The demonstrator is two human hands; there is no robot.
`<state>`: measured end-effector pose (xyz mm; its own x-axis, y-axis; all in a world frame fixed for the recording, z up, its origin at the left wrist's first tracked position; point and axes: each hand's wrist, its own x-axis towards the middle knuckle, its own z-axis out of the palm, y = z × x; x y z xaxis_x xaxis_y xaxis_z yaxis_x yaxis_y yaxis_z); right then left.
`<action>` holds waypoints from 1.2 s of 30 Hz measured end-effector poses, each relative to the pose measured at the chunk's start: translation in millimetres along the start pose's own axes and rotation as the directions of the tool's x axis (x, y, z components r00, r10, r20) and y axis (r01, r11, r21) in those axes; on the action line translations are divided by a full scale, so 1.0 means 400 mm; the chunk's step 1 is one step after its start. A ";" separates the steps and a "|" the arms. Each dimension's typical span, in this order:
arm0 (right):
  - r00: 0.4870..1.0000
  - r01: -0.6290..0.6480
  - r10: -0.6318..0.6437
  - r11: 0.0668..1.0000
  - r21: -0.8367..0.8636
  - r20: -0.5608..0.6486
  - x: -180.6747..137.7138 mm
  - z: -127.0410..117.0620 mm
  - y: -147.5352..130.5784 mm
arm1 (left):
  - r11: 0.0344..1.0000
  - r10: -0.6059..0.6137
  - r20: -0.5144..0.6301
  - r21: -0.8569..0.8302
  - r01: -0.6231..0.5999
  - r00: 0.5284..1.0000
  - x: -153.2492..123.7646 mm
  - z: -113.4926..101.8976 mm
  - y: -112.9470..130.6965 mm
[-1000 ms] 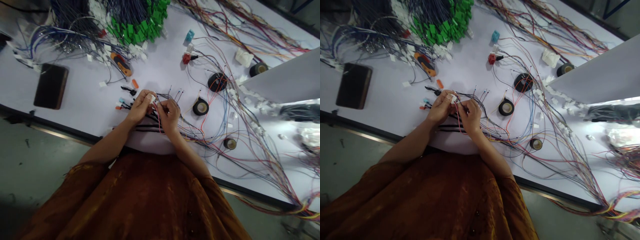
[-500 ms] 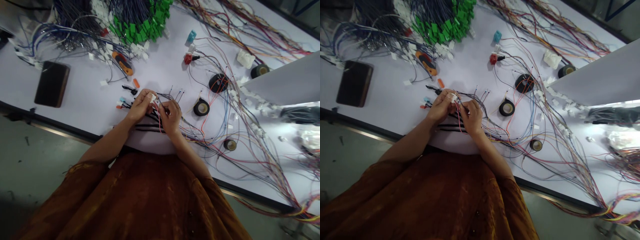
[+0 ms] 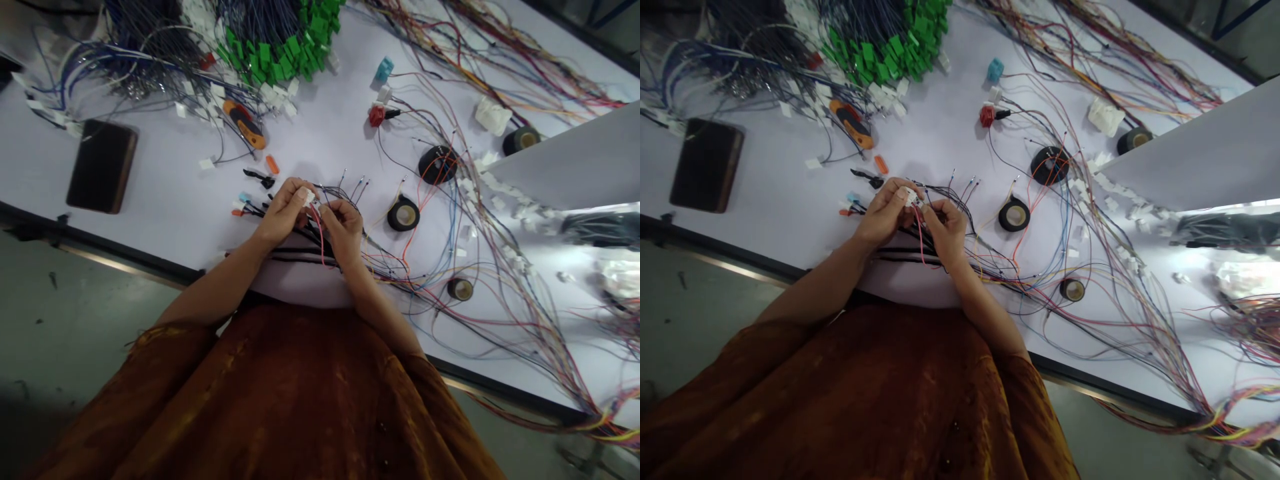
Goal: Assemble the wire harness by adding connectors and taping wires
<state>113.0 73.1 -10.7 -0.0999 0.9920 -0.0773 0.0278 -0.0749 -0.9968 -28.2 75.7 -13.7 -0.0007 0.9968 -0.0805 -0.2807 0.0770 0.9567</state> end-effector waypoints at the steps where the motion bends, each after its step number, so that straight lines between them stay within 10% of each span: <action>1: 1.000 -0.001 0.001 1.000 0.013 -0.003 0.000 0.001 0.003 | 1.000 0.002 -0.005 0.008 -0.002 1.000 -0.001 0.001 0.002; 36: 0.998 0.012 -0.012 1.000 -0.005 -0.055 -0.007 0.014 0.010 | 0.998 -0.014 0.010 0.059 0.013 1.000 -0.008 0.009 -0.008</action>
<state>107.7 69.4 -14.4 -0.0452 0.9969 -0.0641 0.0311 -0.0627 -0.9975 -23.9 72.4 -15.7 0.0126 0.9958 -0.0911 -0.2240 0.0916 0.9703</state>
